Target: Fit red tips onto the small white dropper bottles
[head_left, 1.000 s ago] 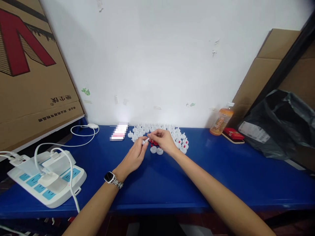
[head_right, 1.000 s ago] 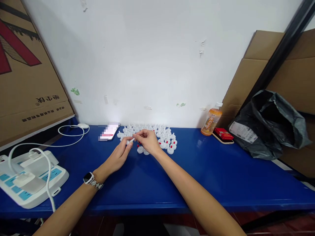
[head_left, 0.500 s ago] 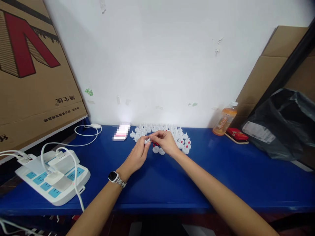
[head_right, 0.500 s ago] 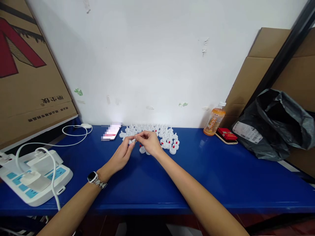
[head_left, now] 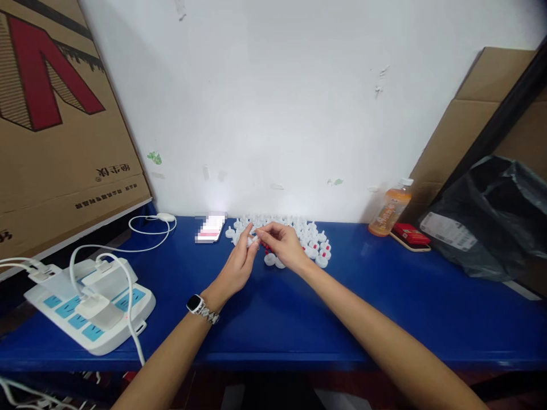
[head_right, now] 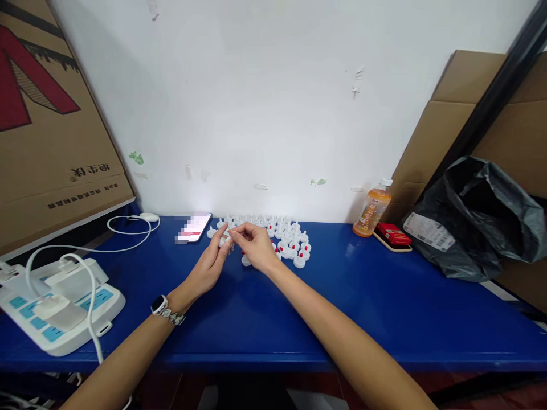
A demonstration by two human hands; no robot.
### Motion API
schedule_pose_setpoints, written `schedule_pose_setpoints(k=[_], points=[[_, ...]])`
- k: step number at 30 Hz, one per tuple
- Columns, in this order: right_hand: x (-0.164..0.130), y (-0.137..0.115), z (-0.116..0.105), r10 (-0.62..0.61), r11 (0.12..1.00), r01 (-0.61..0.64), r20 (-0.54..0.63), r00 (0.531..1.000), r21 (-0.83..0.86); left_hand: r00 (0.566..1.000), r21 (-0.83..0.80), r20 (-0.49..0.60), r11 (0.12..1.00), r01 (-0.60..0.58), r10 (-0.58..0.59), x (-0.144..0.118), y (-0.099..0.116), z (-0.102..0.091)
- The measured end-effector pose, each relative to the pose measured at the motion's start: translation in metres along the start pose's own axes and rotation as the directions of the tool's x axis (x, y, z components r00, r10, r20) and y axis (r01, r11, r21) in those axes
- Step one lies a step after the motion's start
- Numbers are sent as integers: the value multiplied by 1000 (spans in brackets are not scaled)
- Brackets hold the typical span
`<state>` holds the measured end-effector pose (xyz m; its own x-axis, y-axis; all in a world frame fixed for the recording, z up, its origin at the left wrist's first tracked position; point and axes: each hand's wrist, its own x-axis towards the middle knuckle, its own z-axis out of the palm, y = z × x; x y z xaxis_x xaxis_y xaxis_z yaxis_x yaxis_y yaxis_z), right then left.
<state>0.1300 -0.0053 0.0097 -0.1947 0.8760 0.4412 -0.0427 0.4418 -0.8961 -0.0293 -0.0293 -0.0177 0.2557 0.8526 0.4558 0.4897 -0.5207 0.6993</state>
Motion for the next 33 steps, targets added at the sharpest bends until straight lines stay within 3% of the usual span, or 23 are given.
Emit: schedule_pose_setpoints(k=[3, 6, 9, 12, 18, 23, 28, 33], points=[[11, -2, -17, 14, 982, -1, 68, 998, -187, 999, 134, 31, 991, -22, 18, 2, -4, -5], [18, 0, -28, 72, 906, 7, 171, 983, -423, 999, 238, -15, 971, -34, 39, 4, -7, -10], [22, 3, -26, 146, 820, 63, 314, 938, -569, 997, 257, -56, 966, -29, 45, 5, -6, -10], [25, 5, -22, 157, 758, 146, 396, 905, -635, 999, 244, -14, 969, -36, 41, 4, -3, -6], [13, -5, -40, 116, 772, 112, 312, 943, -625, 991, 265, 96, 958, -114, 91, 0, 5, 3], [-10, -14, -57, 58, 633, 265, 385, 921, -728, 993, 292, 67, 950, -115, 99, 2, 2, 4], [-10, -13, -52, 115, 608, 278, 429, 896, -744, 988, 386, 51, 910, -154, 145, 8, -8, 2], [0, -8, -43, 106, 640, 212, 358, 928, -739, 991, 368, 86, 921, -128, 103, 13, -14, 1]])
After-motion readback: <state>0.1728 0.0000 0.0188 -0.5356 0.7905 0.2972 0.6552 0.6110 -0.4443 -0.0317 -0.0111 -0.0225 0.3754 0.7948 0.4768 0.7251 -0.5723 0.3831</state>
